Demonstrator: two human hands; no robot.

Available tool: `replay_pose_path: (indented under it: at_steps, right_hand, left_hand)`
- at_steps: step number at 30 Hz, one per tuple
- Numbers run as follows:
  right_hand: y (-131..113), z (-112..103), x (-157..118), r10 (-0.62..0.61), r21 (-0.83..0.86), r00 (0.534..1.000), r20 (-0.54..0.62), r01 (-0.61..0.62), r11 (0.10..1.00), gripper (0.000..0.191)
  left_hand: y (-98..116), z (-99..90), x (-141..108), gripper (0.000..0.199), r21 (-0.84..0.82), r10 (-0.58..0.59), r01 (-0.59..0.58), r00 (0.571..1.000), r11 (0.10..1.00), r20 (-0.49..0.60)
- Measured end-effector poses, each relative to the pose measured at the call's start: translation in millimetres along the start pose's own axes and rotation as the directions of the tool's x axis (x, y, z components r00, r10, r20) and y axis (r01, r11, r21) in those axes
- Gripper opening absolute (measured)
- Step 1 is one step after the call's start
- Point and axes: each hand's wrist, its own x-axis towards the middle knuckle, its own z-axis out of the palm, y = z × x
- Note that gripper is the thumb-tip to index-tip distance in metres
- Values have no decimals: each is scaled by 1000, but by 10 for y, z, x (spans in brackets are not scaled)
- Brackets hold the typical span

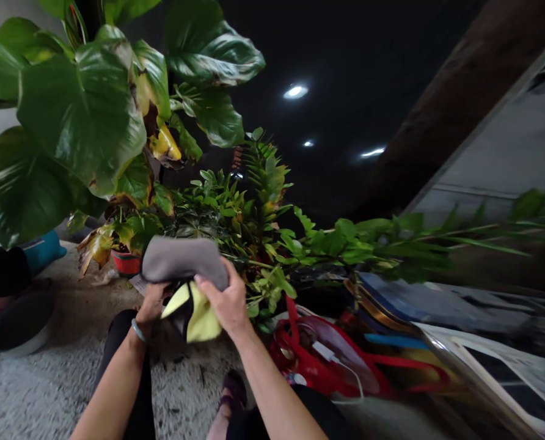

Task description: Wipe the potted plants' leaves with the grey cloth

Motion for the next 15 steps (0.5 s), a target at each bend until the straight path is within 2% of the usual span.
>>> replay_pose_path:
  at_steps: [1, 2, 3, 4, 5, 7, 8, 10, 12, 15]
  right_hand:
    - [0, -44, 128, -3, -2, 992, -128, 3, 1000, 68]
    - [39, -76, 233, 18, 14, 974, -224, -15, 1000, 68]
    - [116, -94, 295, 72, 59, 957, -282, -57, 997, 67]
    - [222, -95, 307, 154, 130, 943, -296, -120, 984, 63]
    - [349, -80, 265, 248, 208, 931, -267, -196, 958, 58]
    - [604, -23, 53, 397, 322, 910, -119, -343, 882, 42]
    - [704, 9, -84, 418, 334, 907, -43, -381, 862, 36]
    - [799, 49, -316, 406, 353, 912, 56, -398, 847, 36]
    - [736, 42, -390, 381, 391, 920, 91, -385, 836, 42]
    - [458, -30, -186, 357, 480, 934, 13, -320, 817, 41]
  left_hand:
    - [27, 20, 8, 34, 112, -24, 20, 999, 994, 34]
    - [49, 43, 18, 32, 155, -36, 30, 999, 988, 40]
    - [62, 66, 28, 27, 119, -32, 30, 999, 992, 20]
    - [65, 84, 38, 21, 16, -19, 19, 1000, 1000, -21]
    - [59, 97, 48, 18, -102, -11, 5, 998, 995, -61]
    - [26, 105, 66, 24, -266, -21, -5, 995, 964, -95]
    - [5, 103, 76, 28, -330, -29, -6, 995, 944, -100]
    - [-38, 95, 100, 34, -426, -45, -2, 994, 905, -99]
    - [-70, 92, 125, 35, -485, -57, 5, 994, 874, -92]
    - [-95, 108, 152, 33, -527, -67, 11, 994, 850, -87]
